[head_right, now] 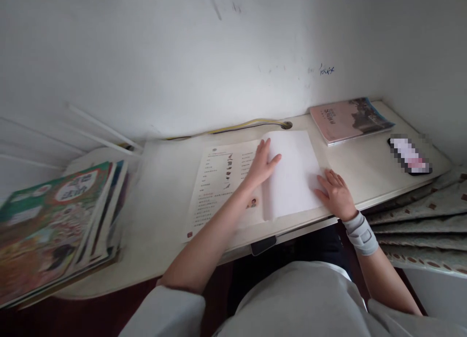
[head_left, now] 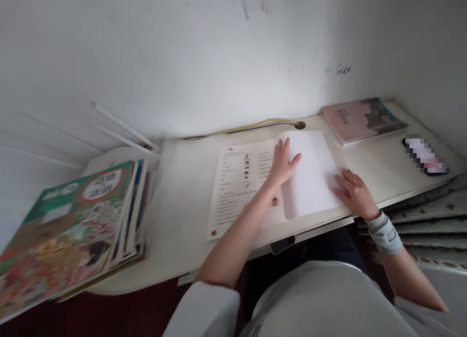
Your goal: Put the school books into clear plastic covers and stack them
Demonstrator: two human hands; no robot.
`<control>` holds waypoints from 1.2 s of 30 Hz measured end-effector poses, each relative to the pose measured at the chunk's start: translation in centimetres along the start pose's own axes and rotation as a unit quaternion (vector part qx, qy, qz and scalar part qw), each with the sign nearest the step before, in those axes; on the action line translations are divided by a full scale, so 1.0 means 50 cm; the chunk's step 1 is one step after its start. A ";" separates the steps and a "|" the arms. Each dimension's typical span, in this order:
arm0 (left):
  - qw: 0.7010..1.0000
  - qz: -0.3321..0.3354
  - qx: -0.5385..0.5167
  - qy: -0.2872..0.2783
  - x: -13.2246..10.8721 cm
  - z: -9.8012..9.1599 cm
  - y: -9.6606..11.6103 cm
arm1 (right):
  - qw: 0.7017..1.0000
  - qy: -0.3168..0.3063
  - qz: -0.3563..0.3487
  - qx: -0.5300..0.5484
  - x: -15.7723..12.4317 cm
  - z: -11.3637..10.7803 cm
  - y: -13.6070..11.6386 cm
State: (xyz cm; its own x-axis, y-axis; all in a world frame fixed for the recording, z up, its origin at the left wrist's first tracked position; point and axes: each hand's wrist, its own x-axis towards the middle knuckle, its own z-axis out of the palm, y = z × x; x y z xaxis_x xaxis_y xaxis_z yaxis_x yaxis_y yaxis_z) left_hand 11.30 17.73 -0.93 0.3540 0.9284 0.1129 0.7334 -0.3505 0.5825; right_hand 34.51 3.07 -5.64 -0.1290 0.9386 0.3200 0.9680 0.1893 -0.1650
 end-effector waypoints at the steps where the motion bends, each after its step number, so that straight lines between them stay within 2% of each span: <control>1: 1.000 0.009 -0.007 0.009 -0.015 -0.021 -0.020 | 1.000 -0.007 -0.004 -0.007 -0.001 -0.004 0.000; 4: 0.998 0.022 0.038 0.035 -0.082 -0.091 -0.105 | 0.998 -0.031 -0.001 -0.056 0.004 -0.026 -0.012; 7: 0.989 -0.046 0.096 0.103 -0.169 -0.143 -0.193 | 0.994 -0.025 -0.002 -0.103 0.034 -0.052 -0.053; 9: 0.984 -0.104 0.091 0.113 -0.221 -0.156 -0.232 | 0.994 -0.020 -0.053 -0.094 0.071 -0.058 -0.095; 11: 0.982 -0.138 0.071 0.107 -0.258 -0.156 -0.253 | 0.988 -0.040 -0.131 -0.064 0.114 -0.052 -0.143; 13: 0.981 -0.151 0.054 0.106 -0.278 -0.150 -0.260 | 0.978 -0.081 -0.189 -0.042 0.156 -0.035 -0.185; 15: 0.980 -0.164 0.032 0.112 -0.286 -0.146 -0.265 | 0.969 -0.122 -0.212 -0.035 0.190 -0.016 -0.215; 19: 0.971 -0.196 -0.015 0.135 -0.286 -0.154 -0.281 | 0.960 -0.175 -0.213 -0.046 0.227 0.003 -0.245; 22: 0.969 -0.205 -0.003 0.141 -0.286 -0.161 -0.292 | 0.959 -0.196 -0.195 -0.056 0.232 0.005 -0.255; 25: 0.971 -0.197 0.062 0.122 -0.289 -0.165 -0.289 | 0.964 -0.188 -0.180 -0.051 0.222 0.016 -0.250; 29: 0.967 -0.175 0.157 0.099 -0.290 -0.169 -0.269 | 0.970 -0.163 -0.177 -0.033 0.199 0.040 -0.215; 32: 0.962 -0.179 0.192 0.082 -0.287 -0.173 -0.256 | 0.973 -0.149 -0.174 -0.020 0.189 0.052 -0.190; 36: 0.952 -0.187 0.231 0.077 -0.285 -0.173 -0.248 | 0.973 -0.144 -0.177 -0.016 0.188 0.054 -0.184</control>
State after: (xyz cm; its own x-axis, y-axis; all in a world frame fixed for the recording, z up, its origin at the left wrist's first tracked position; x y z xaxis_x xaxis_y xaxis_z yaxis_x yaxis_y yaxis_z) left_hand -7.85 9.92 -2.79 -0.0459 0.9935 0.1041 0.9807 0.0250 0.1940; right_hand 23.83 10.94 -3.63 -0.5069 0.8587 0.0750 0.8572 0.5114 -0.0610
